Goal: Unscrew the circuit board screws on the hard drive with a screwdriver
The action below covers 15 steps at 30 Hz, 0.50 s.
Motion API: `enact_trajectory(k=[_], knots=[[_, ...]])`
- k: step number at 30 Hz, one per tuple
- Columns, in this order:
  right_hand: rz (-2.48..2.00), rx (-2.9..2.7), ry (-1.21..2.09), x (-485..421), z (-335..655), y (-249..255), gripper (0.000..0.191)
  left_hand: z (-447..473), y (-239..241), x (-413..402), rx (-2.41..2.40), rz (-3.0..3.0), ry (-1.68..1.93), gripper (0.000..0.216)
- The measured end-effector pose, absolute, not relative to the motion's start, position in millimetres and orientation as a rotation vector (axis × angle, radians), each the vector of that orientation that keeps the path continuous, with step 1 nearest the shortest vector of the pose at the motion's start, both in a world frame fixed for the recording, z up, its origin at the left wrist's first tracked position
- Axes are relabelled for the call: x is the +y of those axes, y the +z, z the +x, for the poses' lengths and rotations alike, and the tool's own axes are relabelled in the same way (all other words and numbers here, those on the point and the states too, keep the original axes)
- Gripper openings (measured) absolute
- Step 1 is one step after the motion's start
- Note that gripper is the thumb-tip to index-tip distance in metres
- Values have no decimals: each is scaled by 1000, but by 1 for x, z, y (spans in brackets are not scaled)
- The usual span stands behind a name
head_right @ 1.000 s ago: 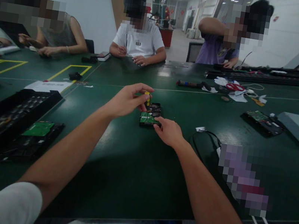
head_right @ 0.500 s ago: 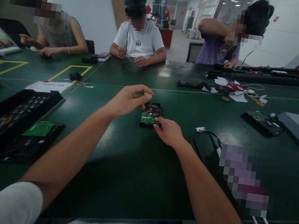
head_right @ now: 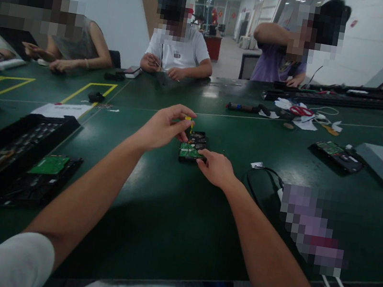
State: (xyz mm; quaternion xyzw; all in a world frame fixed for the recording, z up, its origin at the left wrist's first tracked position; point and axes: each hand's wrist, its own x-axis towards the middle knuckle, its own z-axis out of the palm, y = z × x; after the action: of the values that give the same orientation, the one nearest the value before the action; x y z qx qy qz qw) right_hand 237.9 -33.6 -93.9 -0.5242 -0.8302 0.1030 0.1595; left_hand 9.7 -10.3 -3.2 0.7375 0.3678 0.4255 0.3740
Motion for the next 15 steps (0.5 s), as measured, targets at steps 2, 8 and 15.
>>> enact_trajectory(k=[2,8,15], knots=[[-1501,-2374,290,-34,238,-93,42,10,-4,-10,924,1880,1079,20],[-1502,-2369,287,-32,238,-94,42,8,-3,-7,941,1946,1068,22],[-1493,-2372,280,-34,238,-93,42,7,-4,-5,901,2061,1096,20]])
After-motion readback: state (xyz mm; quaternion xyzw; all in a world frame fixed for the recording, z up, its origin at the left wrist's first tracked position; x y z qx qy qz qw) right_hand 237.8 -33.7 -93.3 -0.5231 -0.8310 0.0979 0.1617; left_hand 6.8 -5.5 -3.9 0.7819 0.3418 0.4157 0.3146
